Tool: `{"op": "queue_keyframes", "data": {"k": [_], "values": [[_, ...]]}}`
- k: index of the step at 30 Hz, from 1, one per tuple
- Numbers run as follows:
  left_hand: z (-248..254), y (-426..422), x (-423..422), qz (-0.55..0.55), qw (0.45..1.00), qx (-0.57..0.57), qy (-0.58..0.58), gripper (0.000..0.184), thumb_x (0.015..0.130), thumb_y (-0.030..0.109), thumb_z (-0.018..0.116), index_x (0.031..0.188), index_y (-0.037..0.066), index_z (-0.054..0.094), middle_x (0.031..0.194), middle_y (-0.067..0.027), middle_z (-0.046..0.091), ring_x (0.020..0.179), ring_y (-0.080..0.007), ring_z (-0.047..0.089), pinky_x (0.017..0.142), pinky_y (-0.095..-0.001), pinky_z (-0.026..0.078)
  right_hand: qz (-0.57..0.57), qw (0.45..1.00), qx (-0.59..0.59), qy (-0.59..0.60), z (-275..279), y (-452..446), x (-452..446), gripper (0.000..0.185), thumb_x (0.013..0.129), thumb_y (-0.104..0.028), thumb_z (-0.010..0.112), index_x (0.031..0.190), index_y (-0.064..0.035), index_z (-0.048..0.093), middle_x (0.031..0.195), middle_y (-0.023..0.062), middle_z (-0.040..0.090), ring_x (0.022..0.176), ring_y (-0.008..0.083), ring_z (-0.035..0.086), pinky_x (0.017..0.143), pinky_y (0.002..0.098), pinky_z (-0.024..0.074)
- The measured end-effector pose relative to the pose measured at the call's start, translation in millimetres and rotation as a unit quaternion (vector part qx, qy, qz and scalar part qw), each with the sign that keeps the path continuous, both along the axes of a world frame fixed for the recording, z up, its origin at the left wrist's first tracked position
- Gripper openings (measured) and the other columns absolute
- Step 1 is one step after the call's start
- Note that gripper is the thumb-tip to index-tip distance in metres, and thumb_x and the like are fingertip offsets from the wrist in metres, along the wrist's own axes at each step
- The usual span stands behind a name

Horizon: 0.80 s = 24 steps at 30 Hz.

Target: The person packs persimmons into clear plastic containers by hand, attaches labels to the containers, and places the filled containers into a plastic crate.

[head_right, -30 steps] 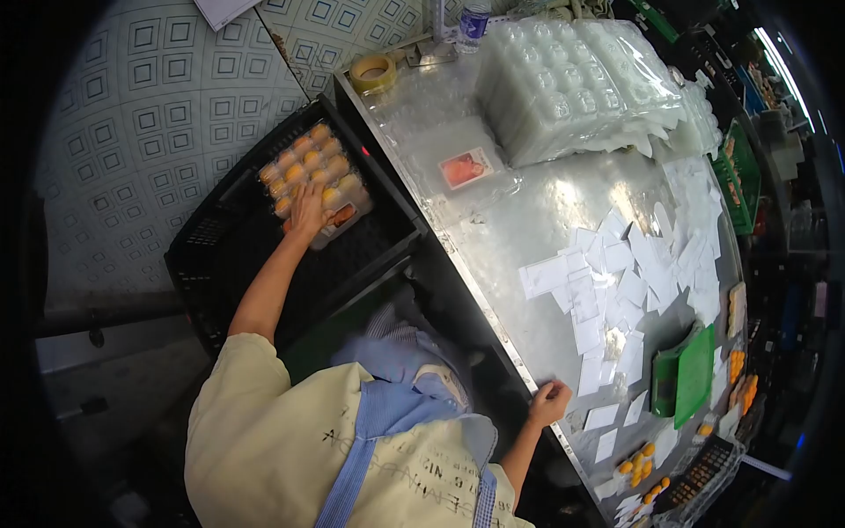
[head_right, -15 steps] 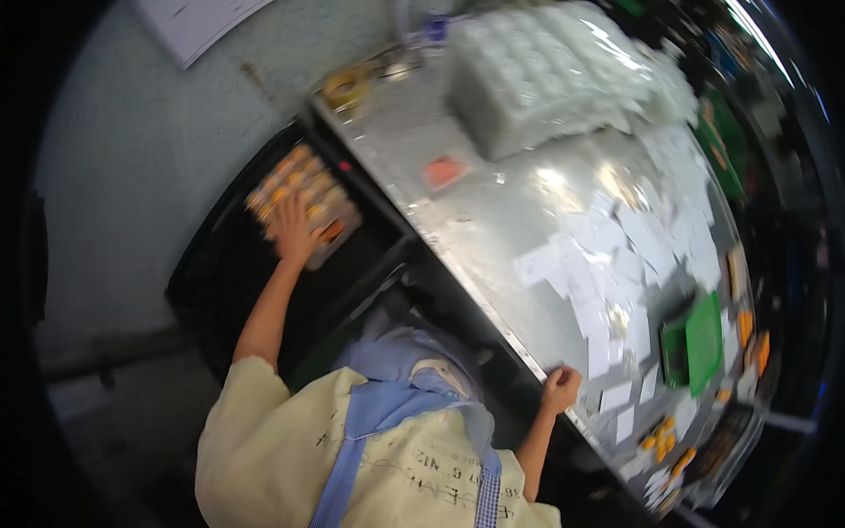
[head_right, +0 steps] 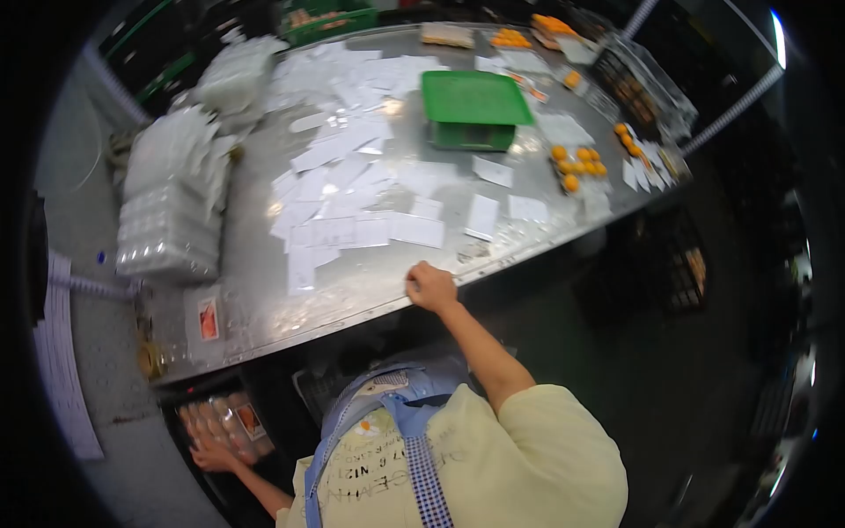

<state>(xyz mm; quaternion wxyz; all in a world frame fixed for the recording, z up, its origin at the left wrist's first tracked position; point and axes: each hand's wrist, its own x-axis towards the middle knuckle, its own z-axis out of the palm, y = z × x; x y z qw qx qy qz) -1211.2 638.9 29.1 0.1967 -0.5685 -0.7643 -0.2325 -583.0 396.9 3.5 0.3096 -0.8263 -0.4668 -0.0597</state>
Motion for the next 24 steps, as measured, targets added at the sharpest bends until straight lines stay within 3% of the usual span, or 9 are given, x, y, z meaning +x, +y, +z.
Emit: {"op": "queue_keyframes", "data": {"k": [2, 6, 9, 13, 15, 16, 17, 20, 24], "values": [[28.0, 6.2, 30.0, 0.028, 0.989, 0.142, -0.005, 0.034, 0.088, 0.035, 0.061, 0.104, 0.005, 0.065, 0.104, -0.0141, 0.062, 0.097, -0.0329, 0.058, 0.081, -0.0429, 0.046, 0.031, 0.995, 0.029, 0.086, 5.8, -3.7, 1.2, 0.007, 0.073, -0.017, 0.064, 0.076, -0.0116, 0.062, 0.075, 0.0043, 0.061, 0.064, 0.0211, 0.063, 0.056, 0.0329, 0.0502], [67.7, 13.5, 129.5, -0.228, 0.938, 0.224, -0.137, 0.015, 0.087, 0.016, 0.062, 0.087, 0.001, 0.067, 0.088, -0.0142, 0.066, 0.08, -0.0304, 0.062, 0.071, -0.0385, 0.049, 0.014, 0.96, 0.142, 0.239, 33.6, -43.0, -2.6, 0.006, 0.078, -0.012, 0.066, 0.08, -0.0072, 0.064, 0.073, 0.0049, 0.058, 0.058, 0.0131, 0.056, 0.054, 0.0261, 0.0452], [77.0, -4.7, 216.7, -0.302, 0.936, 0.178, -0.007, 0.014, 0.085, 0.014, 0.062, 0.088, 0.0, 0.066, 0.095, -0.0154, 0.066, 0.086, -0.0322, 0.062, 0.078, -0.0395, 0.048, 0.003, 0.961, 0.11, 0.253, 38.1, -114.3, 5.1, 0.005, 0.078, -0.01, 0.067, 0.081, -0.0069, 0.064, 0.075, 0.0047, 0.058, 0.058, 0.0138, 0.056, 0.054, 0.0258, 0.0452], [49.4, -33.3, 288.7, -0.364, 0.919, 0.121, -0.095, 0.016, 0.083, 0.01, 0.06, 0.09, -0.003, 0.066, 0.094, -0.0169, 0.066, 0.088, -0.0342, 0.061, 0.08, -0.0405, 0.047, -0.058, 0.957, 0.108, 0.264, 13.6, -225.5, 21.8, 0.006, 0.079, -0.009, 0.067, 0.084, -0.005, 0.066, 0.079, 0.0063, 0.059, 0.062, 0.0144, 0.057, 0.056, 0.0249, 0.045], [55.4, -84.4, 337.6, -0.386, 0.892, 0.091, -0.219, 0.019, 0.071, 0.003, 0.062, 0.088, -0.005, 0.066, 0.089, -0.0184, 0.067, 0.084, -0.0343, 0.063, 0.082, -0.0381, 0.048, -0.089, 0.959, 0.088, 0.253, 0.0, -277.5, 38.6, 0.006, 0.08, -0.006, 0.066, 0.086, -0.0037, 0.066, 0.08, 0.0059, 0.06, 0.064, 0.0135, 0.057, 0.058, 0.0238, 0.0447], [46.0, -96.2, 341.3, -0.433, 0.884, 0.117, -0.131, 0.021, 0.068, 0.001, 0.062, 0.087, -0.005, 0.066, 0.088, -0.0179, 0.068, 0.083, -0.0345, 0.063, 0.082, -0.0394, 0.048, -0.104, 0.963, 0.051, 0.245, -9.5, -303.2, 42.6, 0.007, 0.08, -0.005, 0.066, 0.086, -0.0033, 0.066, 0.082, 0.006, 0.061, 0.07, 0.0136, 0.058, 0.063, 0.0236, 0.0465], [45.9, -117.7, 361.2, -0.414, 0.876, 0.063, -0.238, 0.019, 0.07, 0.003, 0.063, 0.088, -0.002, 0.066, 0.091, -0.0158, 0.067, 0.087, -0.0325, 0.061, 0.085, -0.0403, 0.045, -0.119, 0.951, 0.073, 0.274, -22.3, -330.1, 43.2, 0.007, 0.081, -0.003, 0.064, 0.088, -0.0026, 0.066, 0.084, 0.0065, 0.062, 0.077, 0.0144, 0.06, 0.069, 0.0242, 0.0482], [38.6, -158.9, 410.4, -0.34, 0.895, 0.043, -0.287, 0.029, 0.069, 0.001, 0.067, 0.097, 0.006, 0.061, 0.1, -0.0108, 0.059, 0.098, -0.0285, 0.053, 0.089, -0.0381, 0.04, -0.176, 0.907, 0.094, 0.371, -71.0, -402.0, 50.1, 0.006, 0.085, -0.004, 0.063, 0.09, -0.0006, 0.064, 0.088, 0.005, 0.062, 0.081, 0.0129, 0.06, 0.072, 0.0253, 0.0487], [26.8, -188.6, 456.6, -0.406, 0.854, 0.028, -0.325, 0.021, 0.074, 0.003, 0.065, 0.094, 0.006, 0.06, 0.1, -0.0126, 0.056, 0.099, -0.0318, 0.052, 0.088, -0.0382, 0.042, -0.168, 0.873, 0.049, 0.456, -107.4, -428.2, 64.5, 0.011, 0.085, -0.005, 0.064, 0.094, 0.0014, 0.063, 0.088, 0.0054, 0.064, 0.08, 0.0106, 0.059, 0.074, 0.0233, 0.0476]]}}
